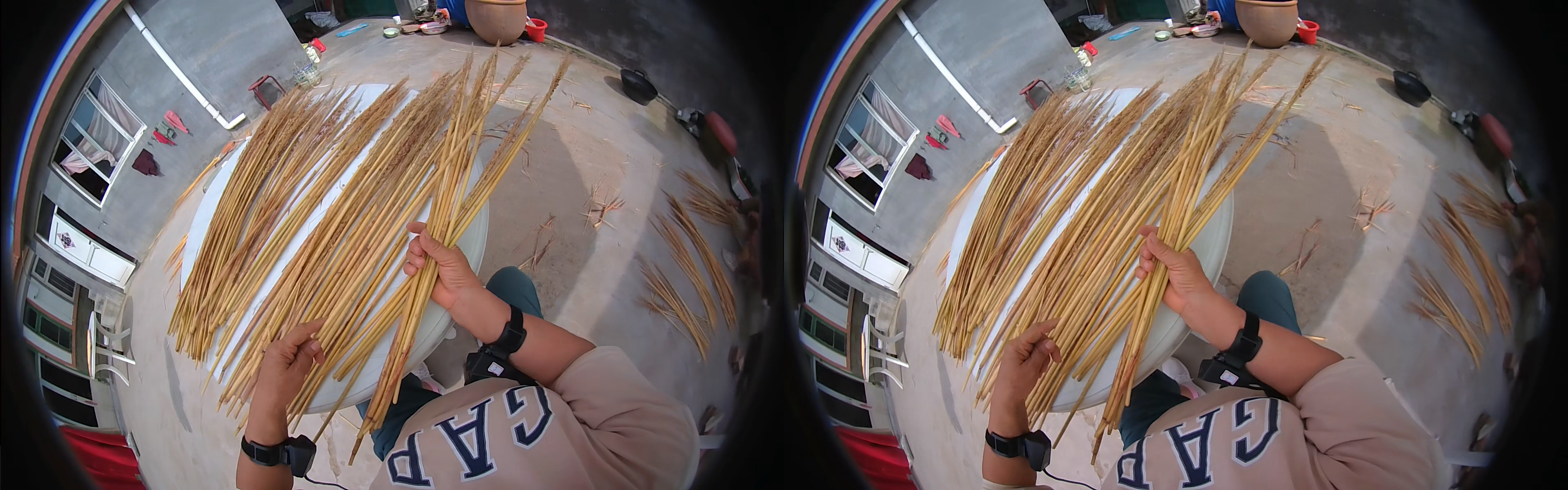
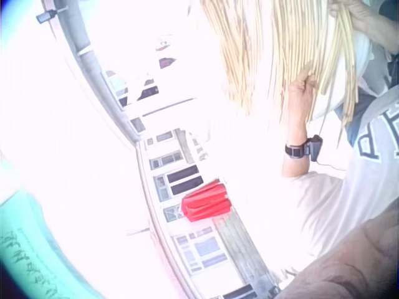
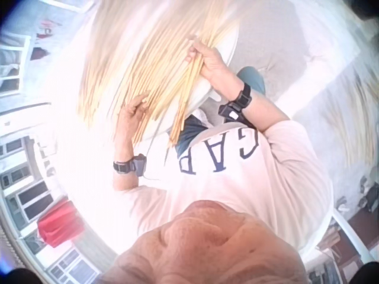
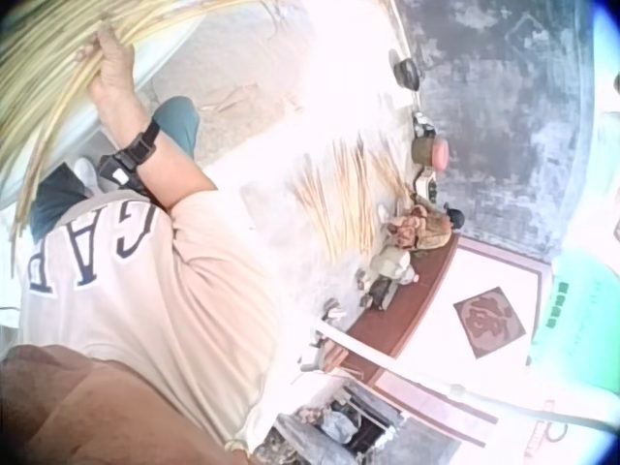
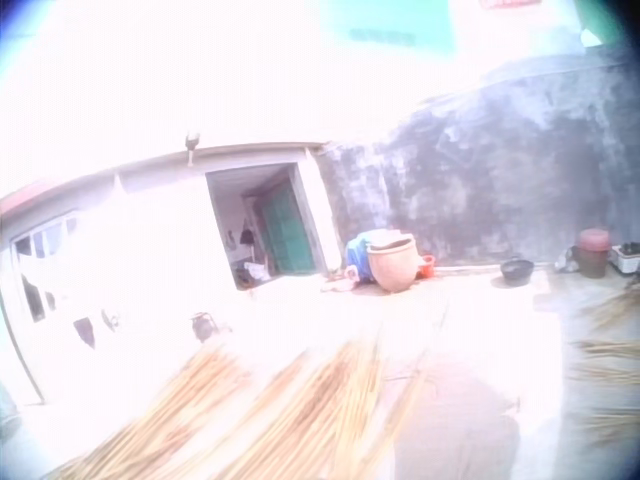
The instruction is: The person sorts and arranges a large pile of thin wooden sticks on a white round table. They repeatedly pick up bundles of sticks, align them, and place them back on the table to create a neat stack.
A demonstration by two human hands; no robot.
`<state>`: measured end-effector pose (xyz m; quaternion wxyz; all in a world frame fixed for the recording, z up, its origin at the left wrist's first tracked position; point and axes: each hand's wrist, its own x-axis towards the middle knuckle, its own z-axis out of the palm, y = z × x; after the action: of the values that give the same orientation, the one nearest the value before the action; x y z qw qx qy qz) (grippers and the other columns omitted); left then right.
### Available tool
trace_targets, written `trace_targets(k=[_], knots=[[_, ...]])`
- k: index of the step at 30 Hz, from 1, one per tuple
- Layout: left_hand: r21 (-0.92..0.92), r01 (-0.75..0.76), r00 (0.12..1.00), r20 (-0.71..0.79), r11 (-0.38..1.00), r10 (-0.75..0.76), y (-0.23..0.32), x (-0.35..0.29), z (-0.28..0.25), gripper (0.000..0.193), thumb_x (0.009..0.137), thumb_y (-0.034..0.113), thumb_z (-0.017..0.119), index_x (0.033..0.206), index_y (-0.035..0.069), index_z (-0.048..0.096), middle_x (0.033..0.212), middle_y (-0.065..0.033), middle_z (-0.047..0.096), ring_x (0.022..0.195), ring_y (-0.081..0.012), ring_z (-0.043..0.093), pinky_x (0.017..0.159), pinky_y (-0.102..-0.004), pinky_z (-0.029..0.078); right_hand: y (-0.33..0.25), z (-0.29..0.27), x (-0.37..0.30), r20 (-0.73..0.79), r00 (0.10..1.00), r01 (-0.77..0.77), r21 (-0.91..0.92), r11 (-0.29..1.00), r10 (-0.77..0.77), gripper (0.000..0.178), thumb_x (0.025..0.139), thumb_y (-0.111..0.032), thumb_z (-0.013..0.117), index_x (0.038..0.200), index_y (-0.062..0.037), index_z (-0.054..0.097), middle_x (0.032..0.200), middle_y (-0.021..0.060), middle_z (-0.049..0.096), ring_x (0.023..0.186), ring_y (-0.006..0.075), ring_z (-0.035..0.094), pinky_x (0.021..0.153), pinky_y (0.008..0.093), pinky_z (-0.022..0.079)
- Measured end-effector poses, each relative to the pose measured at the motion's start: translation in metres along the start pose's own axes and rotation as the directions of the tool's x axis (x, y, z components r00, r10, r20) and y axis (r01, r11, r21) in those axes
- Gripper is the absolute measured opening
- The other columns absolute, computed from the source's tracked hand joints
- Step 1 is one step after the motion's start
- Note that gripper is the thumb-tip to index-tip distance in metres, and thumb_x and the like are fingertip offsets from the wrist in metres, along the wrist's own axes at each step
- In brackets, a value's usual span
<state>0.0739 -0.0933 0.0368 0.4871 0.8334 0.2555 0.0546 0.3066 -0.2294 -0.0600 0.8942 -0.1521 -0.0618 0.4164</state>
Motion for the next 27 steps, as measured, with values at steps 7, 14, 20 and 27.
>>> trace_targets(k=[7, 14, 20, 27], knots=[[0.021, 0.281, 0.957, 0.071, 0.959, -0.282, 0.001, -0.022, 0.015, 0.032, 0.089, 0.006, 0.056, 0.121, 0.009, 0.058, 0.068, -0.0004, 0.056, 0.061, -0.0072, 0.050, 0.057, -0.0204, 0.042, 0.002, 0.000, 0.002, -0.030, 0.999, -0.045, -0.041, 0.998, 0.043, 0.018, 0.085, -0.016, 0.063, 0.096, -0.0022, 0.057, 0.079, 0.0039, 0.056, 0.066, 0.0131, 0.052, 0.060, 0.0279, 0.045], [0.234, -0.161, 0.985, 0.091, 0.959, 0.143, -0.008, -0.009, -0.004, 0.025, 0.087, 0.007, 0.060, 0.111, 0.002, 0.062, 0.069, 0.0003, 0.058, 0.061, -0.0058, 0.049, 0.056, -0.0198, 0.043, 0.002, 0.000, 0.002, -0.067, 0.998, -0.009, -0.019, 1.000, 0.008, 0.013, 0.088, -0.013, 0.059, 0.092, -0.0016, 0.056, 0.082, 0.0076, 0.058, 0.075, 0.0180, 0.058, 0.067, 0.0304, 0.051], [0.176, 0.032, 0.955, -0.294, 0.984, 0.022, -0.053, 0.032, -0.080, 0.031, 0.086, 0.013, 0.061, 0.115, 0.001, 0.058, 0.087, -0.0085, 0.062, 0.081, -0.0172, 0.058, 0.073, -0.0281, 0.047, 0.007, 0.002, 0.005, -0.080, 0.995, 0.051, -0.029, 0.998, -0.053, 0.013, 0.090, -0.013, 0.055, 0.101, -0.0085, 0.050, 0.081, 0.0058, 0.056, 0.073, 0.0158, 0.056, 0.068, 0.0337, 0.050], [0.681, -0.030, 0.966, -0.167, 0.732, 0.196, -0.127, 0.070, -0.110, 0.053, 0.088, 0.027, 0.056, 0.131, 0.000, 0.041, 0.135, -0.0252, 0.038, 0.127, -0.0385, 0.034, 0.105, -0.0395, 0.030, 0.005, -0.004, 0.007, -0.026, 0.999, -0.020, 0.033, 0.999, 0.021, 0.007, 0.092, -0.014, 0.052, 0.096, -0.0094, 0.048, 0.074, 0.0018, 0.050, 0.066, 0.0125, 0.050, 0.065, 0.0307, 0.047]])
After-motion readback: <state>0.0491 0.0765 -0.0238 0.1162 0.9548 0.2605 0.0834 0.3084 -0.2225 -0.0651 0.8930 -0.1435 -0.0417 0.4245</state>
